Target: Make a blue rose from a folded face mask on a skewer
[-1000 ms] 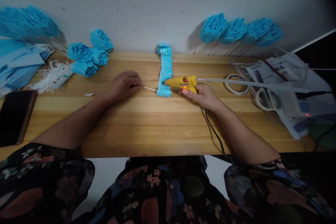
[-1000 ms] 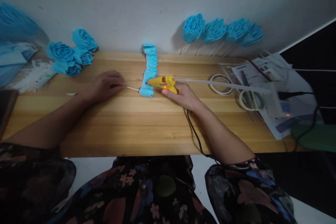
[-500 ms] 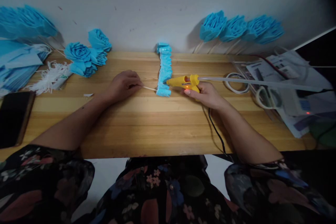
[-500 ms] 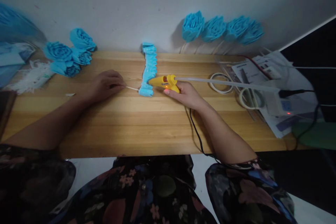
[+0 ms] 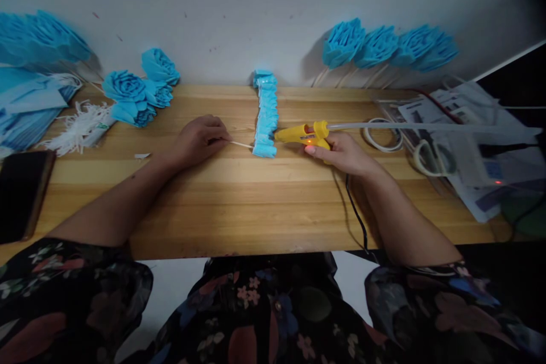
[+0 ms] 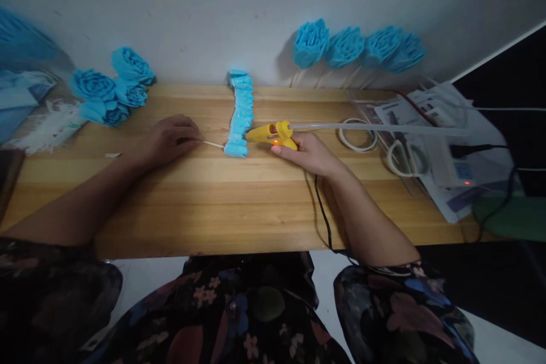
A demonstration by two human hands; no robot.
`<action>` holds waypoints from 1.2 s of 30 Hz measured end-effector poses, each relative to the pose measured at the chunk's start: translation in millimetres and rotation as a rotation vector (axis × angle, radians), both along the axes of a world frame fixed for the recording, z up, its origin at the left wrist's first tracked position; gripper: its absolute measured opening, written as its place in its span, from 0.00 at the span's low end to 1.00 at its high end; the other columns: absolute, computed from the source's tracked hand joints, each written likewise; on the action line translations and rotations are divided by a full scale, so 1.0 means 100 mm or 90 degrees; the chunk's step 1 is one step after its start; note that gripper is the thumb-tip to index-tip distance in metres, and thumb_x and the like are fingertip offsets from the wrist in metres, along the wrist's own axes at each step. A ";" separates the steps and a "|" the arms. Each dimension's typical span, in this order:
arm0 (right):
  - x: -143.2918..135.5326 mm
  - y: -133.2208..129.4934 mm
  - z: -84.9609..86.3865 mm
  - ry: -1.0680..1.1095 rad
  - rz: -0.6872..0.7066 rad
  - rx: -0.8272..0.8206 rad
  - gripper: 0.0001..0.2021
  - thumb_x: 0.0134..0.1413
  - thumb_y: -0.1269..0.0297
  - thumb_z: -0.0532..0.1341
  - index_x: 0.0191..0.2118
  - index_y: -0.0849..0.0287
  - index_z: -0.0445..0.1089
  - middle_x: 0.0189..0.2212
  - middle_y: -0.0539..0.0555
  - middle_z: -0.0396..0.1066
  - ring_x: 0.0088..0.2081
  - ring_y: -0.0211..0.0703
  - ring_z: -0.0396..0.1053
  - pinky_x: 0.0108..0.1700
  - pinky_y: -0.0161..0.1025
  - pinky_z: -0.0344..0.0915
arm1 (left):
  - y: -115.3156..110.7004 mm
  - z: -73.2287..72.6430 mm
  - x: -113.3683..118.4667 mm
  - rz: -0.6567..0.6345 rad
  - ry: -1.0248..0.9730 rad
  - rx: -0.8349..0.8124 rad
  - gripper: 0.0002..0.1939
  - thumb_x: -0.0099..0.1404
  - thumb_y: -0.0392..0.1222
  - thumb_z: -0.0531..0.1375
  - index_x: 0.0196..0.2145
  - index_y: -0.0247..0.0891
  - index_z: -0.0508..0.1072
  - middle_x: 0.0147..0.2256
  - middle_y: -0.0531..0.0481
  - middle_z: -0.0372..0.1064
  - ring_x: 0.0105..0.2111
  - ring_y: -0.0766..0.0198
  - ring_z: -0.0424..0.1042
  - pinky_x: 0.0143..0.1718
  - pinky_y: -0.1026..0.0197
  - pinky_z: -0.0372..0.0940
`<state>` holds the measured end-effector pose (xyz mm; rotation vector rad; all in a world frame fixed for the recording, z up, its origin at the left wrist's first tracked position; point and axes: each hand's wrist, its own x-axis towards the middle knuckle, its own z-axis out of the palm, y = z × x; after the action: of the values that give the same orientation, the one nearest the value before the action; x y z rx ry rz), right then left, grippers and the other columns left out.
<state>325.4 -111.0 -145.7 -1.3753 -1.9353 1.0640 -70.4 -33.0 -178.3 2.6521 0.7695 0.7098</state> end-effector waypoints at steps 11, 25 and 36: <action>-0.04 -0.03 -0.01 0.027 -0.050 -0.019 0.35 0.53 0.22 0.68 0.31 0.55 0.76 0.25 0.49 0.68 0.28 0.40 0.59 0.31 0.41 0.55 | 0.00 0.01 0.01 0.013 0.013 -0.016 0.16 0.79 0.47 0.60 0.38 0.38 0.84 0.39 0.42 0.80 0.40 0.55 0.77 0.44 0.55 0.69; -0.17 -0.01 -0.17 0.030 -0.019 0.004 0.34 0.56 0.23 0.66 0.38 0.55 0.81 0.29 0.51 0.72 0.30 0.43 0.63 0.34 0.42 0.60 | 0.01 0.00 0.01 0.002 0.009 -0.004 0.17 0.80 0.48 0.59 0.39 0.39 0.83 0.39 0.44 0.81 0.40 0.56 0.76 0.43 0.55 0.68; -0.16 -0.02 -0.13 -0.027 -0.025 0.000 0.33 0.58 0.25 0.66 0.42 0.54 0.83 0.33 0.54 0.78 0.35 0.49 0.72 0.40 0.46 0.69 | 0.00 0.01 0.02 0.023 0.013 -0.027 0.16 0.78 0.49 0.60 0.37 0.40 0.83 0.38 0.42 0.80 0.40 0.54 0.76 0.45 0.53 0.70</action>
<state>309.6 -112.7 -158.7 -1.4405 -1.9306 1.0239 -68.9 -32.6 -177.1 2.6179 0.8298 0.6698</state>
